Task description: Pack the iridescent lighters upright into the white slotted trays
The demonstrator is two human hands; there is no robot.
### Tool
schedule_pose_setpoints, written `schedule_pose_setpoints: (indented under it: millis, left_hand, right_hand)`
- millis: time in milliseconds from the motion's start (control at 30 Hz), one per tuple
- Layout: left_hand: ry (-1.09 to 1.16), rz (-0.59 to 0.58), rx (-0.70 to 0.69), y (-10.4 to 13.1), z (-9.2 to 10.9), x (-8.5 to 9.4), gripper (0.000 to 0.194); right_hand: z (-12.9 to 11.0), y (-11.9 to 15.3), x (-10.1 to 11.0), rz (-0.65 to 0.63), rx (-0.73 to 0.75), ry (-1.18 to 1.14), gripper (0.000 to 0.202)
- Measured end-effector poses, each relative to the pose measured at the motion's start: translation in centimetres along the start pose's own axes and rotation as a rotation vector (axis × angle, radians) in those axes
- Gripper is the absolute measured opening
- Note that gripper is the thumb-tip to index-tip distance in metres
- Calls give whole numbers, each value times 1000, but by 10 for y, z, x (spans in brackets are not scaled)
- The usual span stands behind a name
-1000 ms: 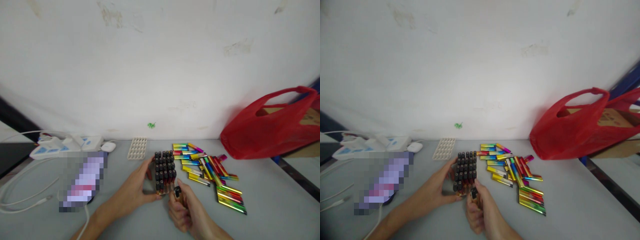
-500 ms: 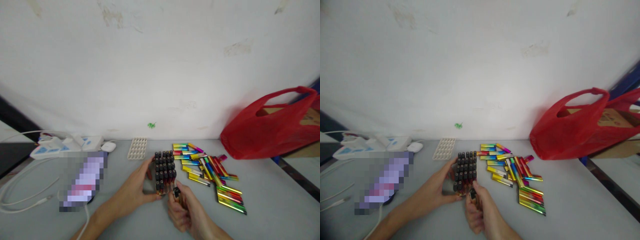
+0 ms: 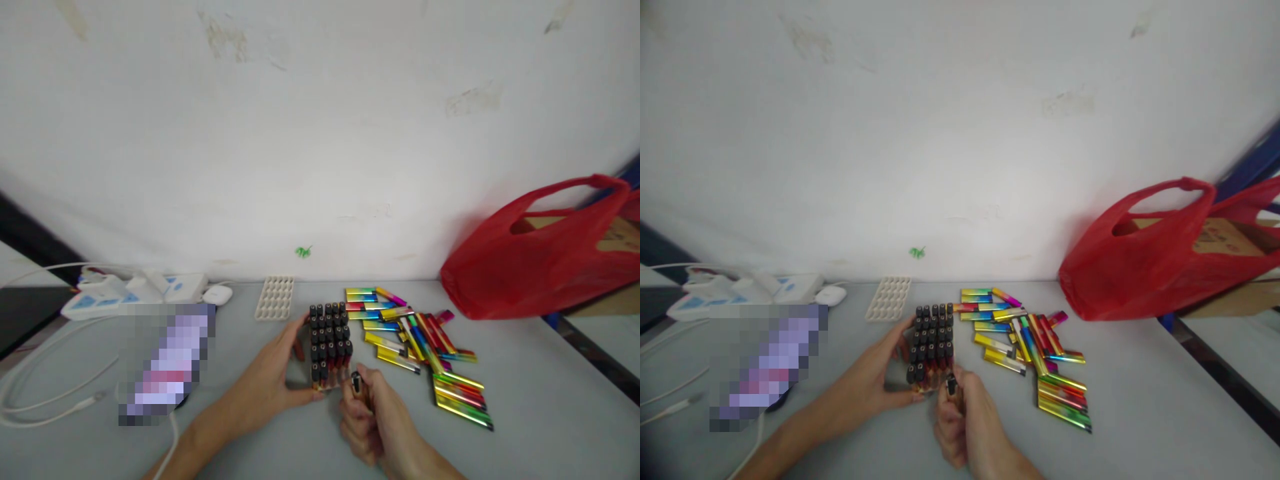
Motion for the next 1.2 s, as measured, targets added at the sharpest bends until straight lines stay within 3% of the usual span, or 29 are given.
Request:
schedule_pose_setpoints:
  millis: [200,400,567,633,733,1000,1100,1200]
  left_hand:
    - [-4,-14,22,1,2,1,123]
    - [-1,-3,20,0,0,1,124]
    - [-10,16,14,1,1,2,119]
    - [-7,18,7,1,1,2,117]
    - [16,9,-7,1,2,2,118]
    - [51,11,7,0,6,2,116]
    - [53,-2,15,1,5,1,118]
    - [52,-4,18,1,5,1,118]
  right_hand:
    - [3,-1,1,-6,-11,12,49]
    - [7,-5,3,-9,37,-16,56]
    - [2,-7,-6,-189,51,0,73]
    - [-5,-5,-7,-224,160,33,79]
    - [-25,11,-1,-130,450,180,79]
    - [-79,61,-5,0,1065,648,43]
    - [-86,65,-5,128,1202,828,34]
    - [-85,66,-7,124,1239,937,18]
Point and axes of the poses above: each hand's wrist, its own y-axis away from the middle knuckle, its own x-axis out of the back of the hand, z = x × y, the point moved 7 cm from there along -y, towards the middle knuckle, and after that the axes turned 5 degrees about z, right-handed, at the moved point
